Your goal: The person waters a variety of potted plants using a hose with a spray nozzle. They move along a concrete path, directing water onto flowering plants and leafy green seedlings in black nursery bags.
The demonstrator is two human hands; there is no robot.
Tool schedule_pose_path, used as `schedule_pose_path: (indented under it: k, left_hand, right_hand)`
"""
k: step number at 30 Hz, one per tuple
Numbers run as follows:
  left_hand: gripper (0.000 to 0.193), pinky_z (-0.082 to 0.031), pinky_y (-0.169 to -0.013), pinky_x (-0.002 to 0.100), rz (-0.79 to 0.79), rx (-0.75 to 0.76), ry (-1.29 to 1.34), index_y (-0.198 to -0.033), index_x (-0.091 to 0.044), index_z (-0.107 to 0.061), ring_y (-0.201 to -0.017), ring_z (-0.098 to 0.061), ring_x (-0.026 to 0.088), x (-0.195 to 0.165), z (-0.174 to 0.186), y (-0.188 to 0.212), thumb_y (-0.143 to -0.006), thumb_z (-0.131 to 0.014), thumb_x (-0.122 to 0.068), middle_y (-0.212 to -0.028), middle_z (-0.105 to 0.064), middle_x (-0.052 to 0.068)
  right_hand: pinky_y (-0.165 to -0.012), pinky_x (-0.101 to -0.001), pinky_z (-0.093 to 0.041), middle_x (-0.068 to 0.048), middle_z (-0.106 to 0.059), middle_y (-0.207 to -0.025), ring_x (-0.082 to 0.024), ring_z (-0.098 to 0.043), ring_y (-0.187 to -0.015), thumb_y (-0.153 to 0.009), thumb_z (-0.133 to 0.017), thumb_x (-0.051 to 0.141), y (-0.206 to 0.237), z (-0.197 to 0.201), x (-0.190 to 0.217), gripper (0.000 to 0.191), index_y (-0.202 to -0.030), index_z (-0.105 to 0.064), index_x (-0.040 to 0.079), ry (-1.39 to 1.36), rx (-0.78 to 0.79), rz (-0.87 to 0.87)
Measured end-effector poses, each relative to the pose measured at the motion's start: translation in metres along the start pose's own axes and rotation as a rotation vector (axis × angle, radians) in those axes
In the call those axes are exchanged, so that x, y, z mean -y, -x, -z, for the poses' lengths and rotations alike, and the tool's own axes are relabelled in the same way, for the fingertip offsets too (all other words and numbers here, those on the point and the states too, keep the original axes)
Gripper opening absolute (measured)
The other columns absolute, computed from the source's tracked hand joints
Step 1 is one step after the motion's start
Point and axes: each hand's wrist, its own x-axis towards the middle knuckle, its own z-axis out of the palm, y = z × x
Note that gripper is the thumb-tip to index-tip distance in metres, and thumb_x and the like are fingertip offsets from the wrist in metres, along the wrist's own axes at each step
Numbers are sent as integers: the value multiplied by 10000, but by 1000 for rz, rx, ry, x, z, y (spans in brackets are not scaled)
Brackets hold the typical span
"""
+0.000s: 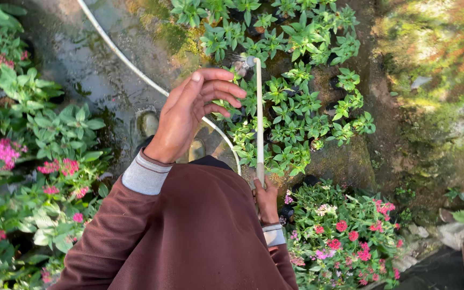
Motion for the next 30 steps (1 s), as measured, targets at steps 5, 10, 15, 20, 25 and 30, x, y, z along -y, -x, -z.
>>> schedule_pose_path:
  k: [5,10,15,20,25,30]
  left_hand:
    - [522,-556,-968,392,33,47,29,-1380,-5,-546,-1128,-682,245,-40,68,-33,-1163,-268,-390,-1261,-703,176]
    - [528,-554,-971,393,48,63,45,-1380,-4,-552,-1139,-683,247,-77,138,-53,-1168,-270,-397,-1258,-703,173]
    - [523,-555,-977,398,63,78,91,-1389,-3,-545,-1138,-683,259,-106,182,-55,-1167,-282,-397,-1262,-703,176]
    - [529,-555,-973,398,47,38,102,-1390,0,-545,-1143,-682,261,-125,210,-57,-1166,-276,-396,-1266,-702,183]
    - [522,-550,-968,399,29,5,92,-1388,8,-544,-1141,-680,265,-131,223,-53,-1171,-281,-389,-1266,-698,201]
    - [515,-549,-978,404,-20,-43,90,-1384,11,-546,-1139,-676,269,-137,231,-53,-1176,-287,-383,-1270,-692,208]
  right_hand:
    - [-365,-283,-369,1,-499,-561,-106,-442,-402,-981,-628,207,7,-69,38,479,-1426,-566,41,-118,-50,-3]
    - [-362,-288,-366,1,-503,-572,-108,-425,-390,-961,-646,234,6,-128,81,481,-1424,-589,113,-154,-133,-102]
    - [-375,-280,-368,-1,-500,-592,-98,-432,-407,-972,-639,249,12,-165,100,469,-1413,-609,90,-169,-148,-122]
    - [-382,-285,-361,1,-499,-601,-104,-426,-412,-973,-630,236,12,-182,109,468,-1427,-561,147,-184,-188,-181]
    - [-384,-283,-346,16,-493,-612,-94,-410,-423,-991,-629,249,6,-179,106,391,-1341,-620,75,-178,-165,-191]
    - [-403,-277,-344,13,-495,-617,-93,-419,-429,-990,-634,254,-2,-171,105,366,-1307,-619,73,-172,-159,-197]
